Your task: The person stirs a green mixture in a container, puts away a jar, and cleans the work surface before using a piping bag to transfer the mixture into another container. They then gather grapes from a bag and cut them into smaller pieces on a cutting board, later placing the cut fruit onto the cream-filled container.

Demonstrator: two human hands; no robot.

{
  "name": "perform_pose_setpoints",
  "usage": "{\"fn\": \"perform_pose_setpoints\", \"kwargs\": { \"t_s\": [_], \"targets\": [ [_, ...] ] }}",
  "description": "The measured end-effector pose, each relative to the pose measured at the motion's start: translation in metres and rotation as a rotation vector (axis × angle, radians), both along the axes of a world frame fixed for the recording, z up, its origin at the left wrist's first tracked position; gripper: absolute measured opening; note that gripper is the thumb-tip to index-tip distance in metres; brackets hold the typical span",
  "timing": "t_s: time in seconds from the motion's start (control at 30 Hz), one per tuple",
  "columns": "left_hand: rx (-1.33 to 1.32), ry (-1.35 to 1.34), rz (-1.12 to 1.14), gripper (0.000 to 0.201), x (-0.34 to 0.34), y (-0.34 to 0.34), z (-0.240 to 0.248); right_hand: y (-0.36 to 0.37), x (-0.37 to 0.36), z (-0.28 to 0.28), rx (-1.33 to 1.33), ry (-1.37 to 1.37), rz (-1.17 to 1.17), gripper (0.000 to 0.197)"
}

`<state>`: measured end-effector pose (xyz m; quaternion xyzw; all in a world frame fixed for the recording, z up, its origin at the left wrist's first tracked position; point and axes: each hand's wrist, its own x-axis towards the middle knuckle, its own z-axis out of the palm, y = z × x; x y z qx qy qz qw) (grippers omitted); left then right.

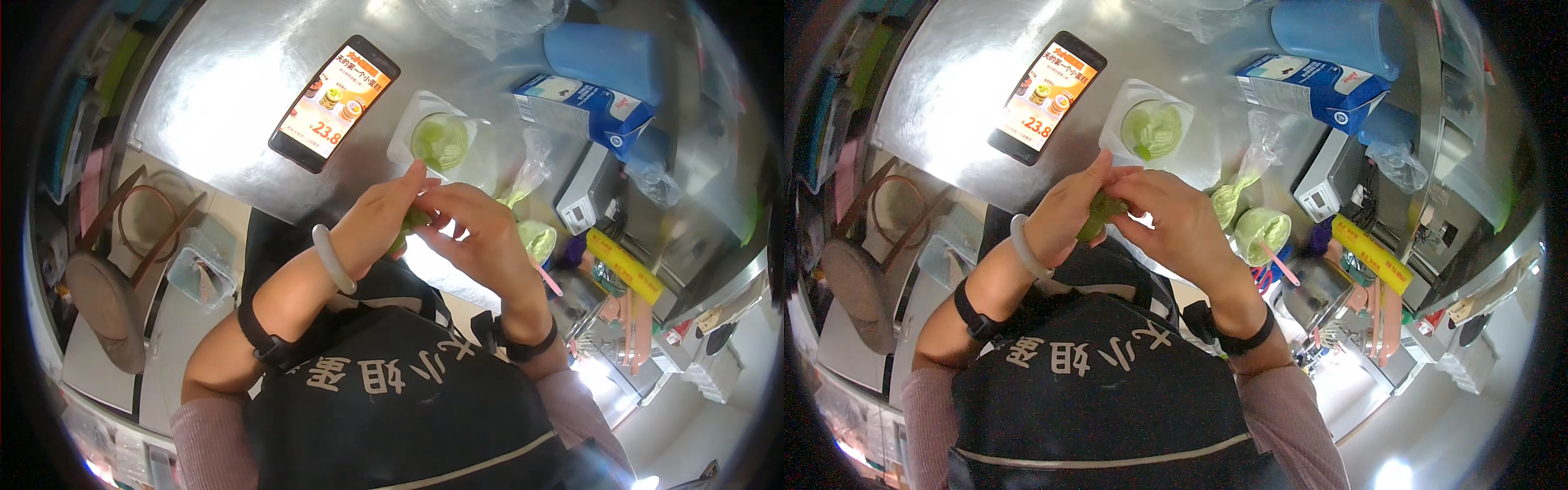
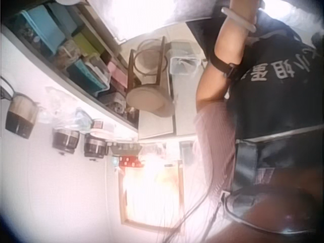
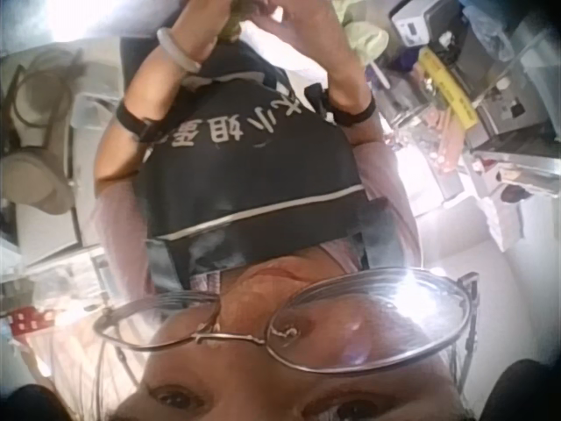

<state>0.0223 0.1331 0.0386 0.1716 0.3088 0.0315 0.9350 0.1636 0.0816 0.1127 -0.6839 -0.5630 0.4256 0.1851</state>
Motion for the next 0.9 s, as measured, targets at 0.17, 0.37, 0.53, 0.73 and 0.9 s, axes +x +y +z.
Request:
{"fn": "perform_pose_setpoints", "kwargs": {
  "t_s": [0.17, 0.37, 0.53, 0.73, 0.9],
  "targets": [
    [-0.056, 0.014, 0.038, 0.055, 0.005, 0.001, 0.003, -0.003, 0.018, -0.005, 0.006, 0.092, -0.065, 0.030],
    [0.040, 0.050, 0.075, 0.029, 0.003, -0.001, 0.008, -0.005, 0.025, 0.002, 0.013, 0.086, -0.109, 0.029],
    [0.052, 0.136, 0.068, 0.024, 0.004, -0.005, 0.010, -0.010, 0.022, 0.005, 0.119, -0.080, -0.072, 0.029],
    [0.057, 0.102, 0.109, 0.022, 0.006, -0.010, 0.011, -0.007, 0.035, 0.004, 0.195, -0.201, 0.008, 0.029],
    [-0.120, 0.071, 0.042, 0.030, 0.007, -0.008, -0.010, 0.020, 0.060, -0.014, 0.128, -0.349, 0.138, 0.022]
  ]
}}
